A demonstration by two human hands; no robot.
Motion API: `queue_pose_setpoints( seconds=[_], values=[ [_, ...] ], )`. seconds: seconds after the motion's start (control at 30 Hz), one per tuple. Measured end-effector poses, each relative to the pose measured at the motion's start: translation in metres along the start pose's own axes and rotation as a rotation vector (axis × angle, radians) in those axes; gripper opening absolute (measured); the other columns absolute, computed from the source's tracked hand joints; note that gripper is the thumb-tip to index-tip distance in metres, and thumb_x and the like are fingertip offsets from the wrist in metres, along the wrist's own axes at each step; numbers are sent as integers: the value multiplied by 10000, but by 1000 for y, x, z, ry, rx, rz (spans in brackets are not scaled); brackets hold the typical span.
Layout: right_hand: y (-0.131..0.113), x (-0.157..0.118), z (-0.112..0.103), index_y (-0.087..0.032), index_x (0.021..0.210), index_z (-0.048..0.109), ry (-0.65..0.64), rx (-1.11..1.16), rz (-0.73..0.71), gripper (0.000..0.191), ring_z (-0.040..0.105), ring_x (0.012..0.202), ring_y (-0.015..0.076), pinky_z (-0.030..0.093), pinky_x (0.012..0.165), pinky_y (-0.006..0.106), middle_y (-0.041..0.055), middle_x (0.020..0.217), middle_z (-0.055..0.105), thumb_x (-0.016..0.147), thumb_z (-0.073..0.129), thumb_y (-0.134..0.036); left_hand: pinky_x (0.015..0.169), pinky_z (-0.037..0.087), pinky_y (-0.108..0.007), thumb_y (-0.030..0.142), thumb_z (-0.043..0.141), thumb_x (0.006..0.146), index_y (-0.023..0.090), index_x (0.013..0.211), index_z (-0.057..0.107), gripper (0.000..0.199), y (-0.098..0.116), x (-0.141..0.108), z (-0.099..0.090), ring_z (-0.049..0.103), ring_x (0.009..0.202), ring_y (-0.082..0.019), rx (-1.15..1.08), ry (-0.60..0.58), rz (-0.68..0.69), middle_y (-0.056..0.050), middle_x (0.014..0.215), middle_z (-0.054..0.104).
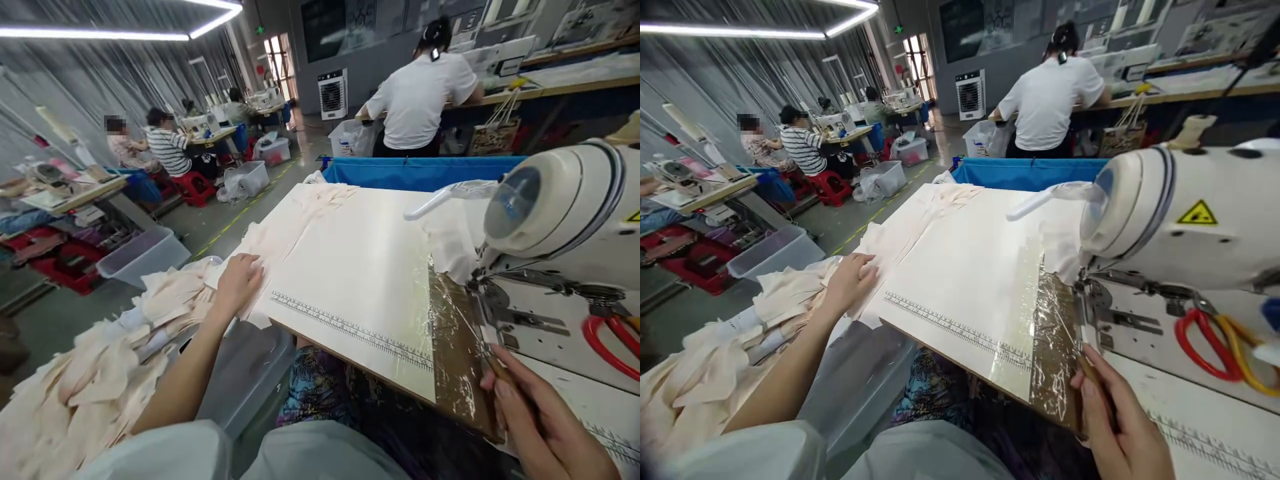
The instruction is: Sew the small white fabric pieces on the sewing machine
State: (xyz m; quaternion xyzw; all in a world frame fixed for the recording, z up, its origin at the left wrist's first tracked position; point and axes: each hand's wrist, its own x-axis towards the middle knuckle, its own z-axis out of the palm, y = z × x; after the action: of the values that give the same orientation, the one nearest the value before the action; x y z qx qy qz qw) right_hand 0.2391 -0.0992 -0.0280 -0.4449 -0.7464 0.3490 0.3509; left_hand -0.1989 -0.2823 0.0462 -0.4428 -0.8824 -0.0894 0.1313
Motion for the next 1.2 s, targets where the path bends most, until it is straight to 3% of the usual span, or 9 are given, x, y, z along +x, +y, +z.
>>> queue_pose_setpoints(
  seconds=[0.13, 0.27, 0.43, 0.57, 0.77, 0.9, 1.0, 1.1, 1.2],
  values=[
    [2, 0, 0, -221, 1324, 607, -49, 6, 17, 533, 734, 846, 218, 610, 703, 263, 85, 960, 743, 919, 519, -556, 779, 528, -426, 352, 339, 960, 145, 908, 640, 369, 5, 15, 8, 625, 1009, -320, 36, -22, -1, -140, 982, 656],
    [-4, -1, -1, -262, 1368, 580, -35, 58, 26, 492, 721, 828, 217, 598, 642, 257, 75, 945, 727, 939, 529, -497, 691, 504, -389, 367, 297, 959, 171, 851, 655, 422, -1, 21, 3, 641, 960, -307, 77, -66, -17, -120, 999, 686],
    [-25, 9, 4, -247, 1183, 675, -82, 143, 48, 368, 696, 1042, 256, 610, 776, 302, 100, 1093, 725, 901, 617, -476, 814, 505, -446, 368, 314, 953, 182, 832, 676, 425, -1, 22, -11, 621, 1019, -337, 105, 68, 113, -128, 1054, 694],
    [-62, 40, 34, -212, 1075, 632, -303, 472, 154, 336, 691, 715, 178, 595, 641, 286, 56, 850, 707, 937, 565, -510, 718, 518, -373, 357, 297, 976, 195, 972, 647, 386, 37, 26, -7, 673, 845, -272, -80, 16, 185, -84, 933, 710],
    [-115, 100, 111, -200, 1073, 612, -567, 819, 403, 235, 690, 734, 154, 580, 696, 299, 59, 915, 695, 888, 626, -344, 712, 527, -317, 80, 399, 883, 189, 922, 575, 210, 143, 3, 14, 667, 778, -218, -205, -206, 819, -57, 837, 682],
    [-119, 103, 126, -169, 918, 610, -564, 792, 418, 207, 579, 525, 109, 486, 528, 232, -17, 661, 625, 795, 693, -314, 678, 496, -265, 181, 455, 955, 183, 859, 592, 166, 167, -1, 8, 635, 689, -169, -391, -380, 1161, -31, 751, 664],
    [-108, 81, 100, -170, 913, 610, -523, 756, 408, 302, 526, 490, 96, 452, 520, 230, -45, 610, 587, 770, 729, -408, 655, 483, -213, 364, 426, 1006, 224, 961, 668, 283, 144, 47, 3, 643, 692, -127, -537, -515, 961, 4, 806, 703],
    [-94, 49, 63, -162, 940, 641, -516, 687, 445, 403, 515, 511, 80, 444, 555, 232, -7, 723, 639, 804, 710, -535, 886, 519, -280, 332, 342, 1009, 240, 1144, 654, 352, 114, 132, 18, 652, 976, -180, -285, -278, 329, -42, 1079, 702],
    [-84, 20, 38, -176, 968, 662, -531, 614, 549, 474, 478, 486, 71, 419, 504, 232, 19, 800, 660, 819, 676, -626, 1071, 418, -540, 292, 323, 976, 131, 1428, 451, 497, 94, 210, 53, 433, 1339, -357, -173, -190, 74, -204, 1448, 457]
  ],
)
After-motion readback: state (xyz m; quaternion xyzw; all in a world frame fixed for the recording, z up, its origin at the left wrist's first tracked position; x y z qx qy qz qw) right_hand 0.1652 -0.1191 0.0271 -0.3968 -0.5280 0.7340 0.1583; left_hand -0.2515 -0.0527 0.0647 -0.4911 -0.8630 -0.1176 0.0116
